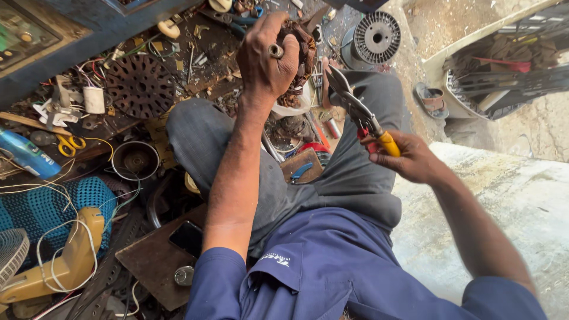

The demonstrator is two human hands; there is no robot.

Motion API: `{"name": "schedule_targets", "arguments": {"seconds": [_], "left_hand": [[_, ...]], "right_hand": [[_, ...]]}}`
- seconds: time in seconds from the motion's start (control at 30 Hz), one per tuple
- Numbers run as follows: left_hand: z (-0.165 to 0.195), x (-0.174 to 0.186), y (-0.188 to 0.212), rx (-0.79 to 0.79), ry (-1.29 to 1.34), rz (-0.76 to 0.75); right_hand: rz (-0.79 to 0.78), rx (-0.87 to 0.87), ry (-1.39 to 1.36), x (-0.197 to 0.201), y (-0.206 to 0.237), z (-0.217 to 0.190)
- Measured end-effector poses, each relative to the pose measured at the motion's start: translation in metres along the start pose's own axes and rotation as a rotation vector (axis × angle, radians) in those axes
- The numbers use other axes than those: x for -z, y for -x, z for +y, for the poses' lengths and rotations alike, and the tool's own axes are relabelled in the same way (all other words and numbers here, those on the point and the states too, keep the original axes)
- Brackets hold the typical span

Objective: The person sits on the floor and uses pliers and wire cutters to strip copper wire from a motor stator and a fan blade. They manipulate the components with their hands, removing wire and placing the parts on the floor.

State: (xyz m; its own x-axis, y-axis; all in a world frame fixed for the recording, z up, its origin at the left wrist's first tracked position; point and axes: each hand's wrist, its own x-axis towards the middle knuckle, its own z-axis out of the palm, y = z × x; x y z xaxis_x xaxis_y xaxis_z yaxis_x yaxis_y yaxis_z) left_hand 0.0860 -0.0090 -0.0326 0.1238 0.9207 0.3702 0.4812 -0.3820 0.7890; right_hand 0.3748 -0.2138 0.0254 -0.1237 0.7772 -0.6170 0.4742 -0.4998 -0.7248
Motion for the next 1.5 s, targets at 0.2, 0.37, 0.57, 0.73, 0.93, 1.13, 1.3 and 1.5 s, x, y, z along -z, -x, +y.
{"name": "schedule_targets", "arguments": {"seconds": [0.2,0.37,0.57,0.73,0.93,1.13,1.3,1.5], "left_hand": [[-0.010,-0.007,-0.001,-0.240,-0.054,-0.002],[-0.010,-0.004,0.001,-0.291,0.013,-0.139],[0.002,0.006,-0.005,-0.354,0.130,-0.260],[0.011,0.018,-0.003,-0.429,0.153,-0.208],[-0.010,0.012,-0.014,-0.597,0.155,-0.326],[-0.032,-0.015,0.001,-0.216,0.013,-0.153],[-0.023,-0.033,0.010,0.058,-0.084,-0.149],[-0.001,-0.027,0.023,-0.184,0.254,0.019]], "right_hand": [[-0.037,-0.011,0.211,0.008,-0.001,-0.033],[-0.054,-0.020,0.277,0.020,0.000,-0.040],[-0.180,-0.061,0.096,0.021,-0.006,-0.020],[-0.209,-0.005,-0.024,0.011,-0.021,-0.011],[-0.142,0.141,0.254,-0.002,-0.032,-0.015],[0.036,0.262,0.351,-0.017,-0.031,-0.012],[0.118,0.152,0.374,-0.022,-0.043,-0.004],[-0.130,0.298,0.228,0.007,-0.064,0.025]]}}
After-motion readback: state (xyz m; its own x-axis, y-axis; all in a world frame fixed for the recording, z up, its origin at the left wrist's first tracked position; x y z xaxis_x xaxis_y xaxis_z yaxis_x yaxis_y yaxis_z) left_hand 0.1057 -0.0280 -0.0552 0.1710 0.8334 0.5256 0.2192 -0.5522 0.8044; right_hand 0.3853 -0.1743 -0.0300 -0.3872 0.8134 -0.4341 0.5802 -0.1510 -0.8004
